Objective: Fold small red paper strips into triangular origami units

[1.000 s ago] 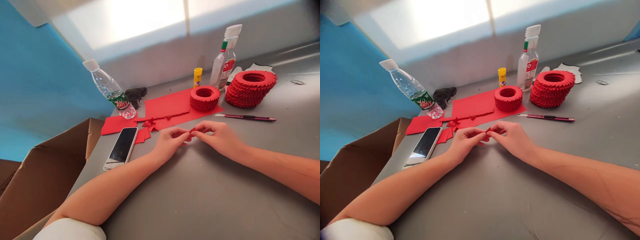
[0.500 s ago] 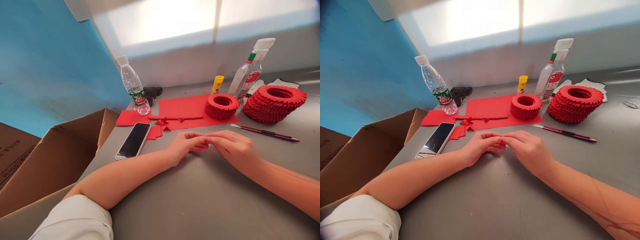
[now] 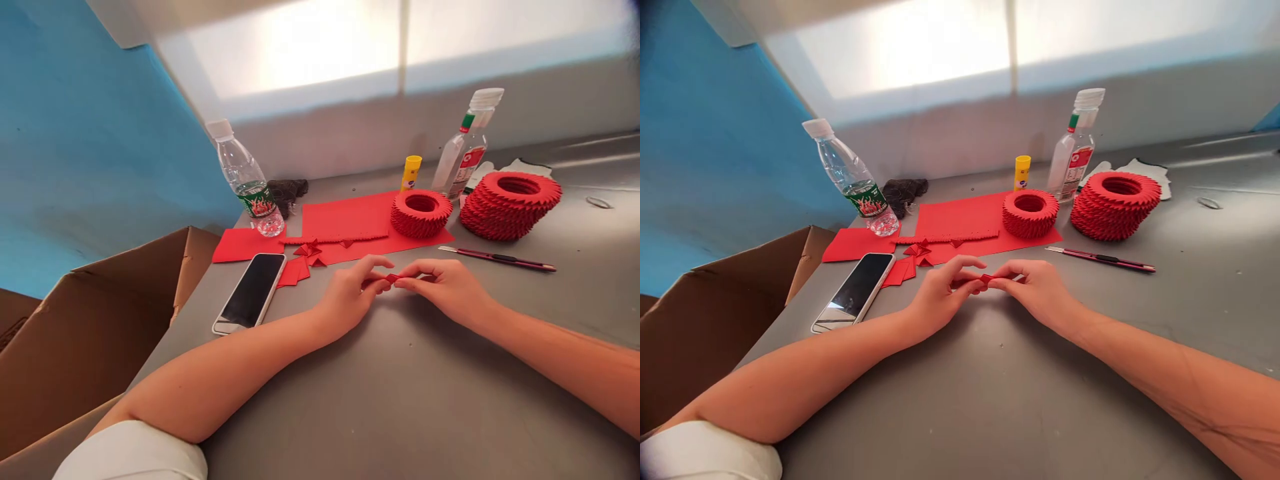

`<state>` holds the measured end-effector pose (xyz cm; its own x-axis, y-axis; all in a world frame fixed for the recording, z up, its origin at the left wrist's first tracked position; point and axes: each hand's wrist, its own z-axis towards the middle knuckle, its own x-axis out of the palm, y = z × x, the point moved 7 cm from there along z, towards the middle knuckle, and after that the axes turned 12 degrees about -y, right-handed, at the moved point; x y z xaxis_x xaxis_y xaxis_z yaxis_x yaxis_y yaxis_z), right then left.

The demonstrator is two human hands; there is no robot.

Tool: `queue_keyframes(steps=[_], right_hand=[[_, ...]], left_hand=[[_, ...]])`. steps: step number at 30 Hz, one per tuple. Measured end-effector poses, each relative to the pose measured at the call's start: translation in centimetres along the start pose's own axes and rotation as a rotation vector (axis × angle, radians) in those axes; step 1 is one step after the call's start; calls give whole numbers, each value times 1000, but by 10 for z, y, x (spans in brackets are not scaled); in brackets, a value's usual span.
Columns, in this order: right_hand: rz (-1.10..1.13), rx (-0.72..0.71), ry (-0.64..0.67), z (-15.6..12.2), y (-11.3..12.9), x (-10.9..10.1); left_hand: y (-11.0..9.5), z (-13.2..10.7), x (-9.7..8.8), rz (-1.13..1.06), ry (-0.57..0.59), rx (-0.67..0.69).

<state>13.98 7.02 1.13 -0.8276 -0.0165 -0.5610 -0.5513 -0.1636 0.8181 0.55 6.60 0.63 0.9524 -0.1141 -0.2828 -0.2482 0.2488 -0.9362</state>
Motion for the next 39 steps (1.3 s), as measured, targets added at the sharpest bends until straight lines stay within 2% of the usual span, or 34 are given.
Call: queue_keyframes(steps=[6,14,20,26,28,30,33,36,39], right_hand=[[-54,-237,-41,-2,7,-2],[-14,-205,-11,0,8,-1],[37,-219,24,-2,7,3],[-11,-225,76,-2,4,8],[-18,-220,80,-1,6,7],[-26,-211,32,3,10,2],[-36,-272,-112,12,28,-11],[-81,-462,-309,24,57,-21],[-176,-679,-504,36,80,-17]], left_hand=[[2,1,1,-41,36,-80],[-1,0,-1,117,34,-22],[-11,-2,2,345,80,159],[-17,-7,14,608,194,357],[-23,-4,10,688,232,414],[-29,4,-6,822,230,417],[-34,23,-53,1083,179,288],[-29,35,-96,1276,257,141],[-13,41,-118,1383,376,29]])
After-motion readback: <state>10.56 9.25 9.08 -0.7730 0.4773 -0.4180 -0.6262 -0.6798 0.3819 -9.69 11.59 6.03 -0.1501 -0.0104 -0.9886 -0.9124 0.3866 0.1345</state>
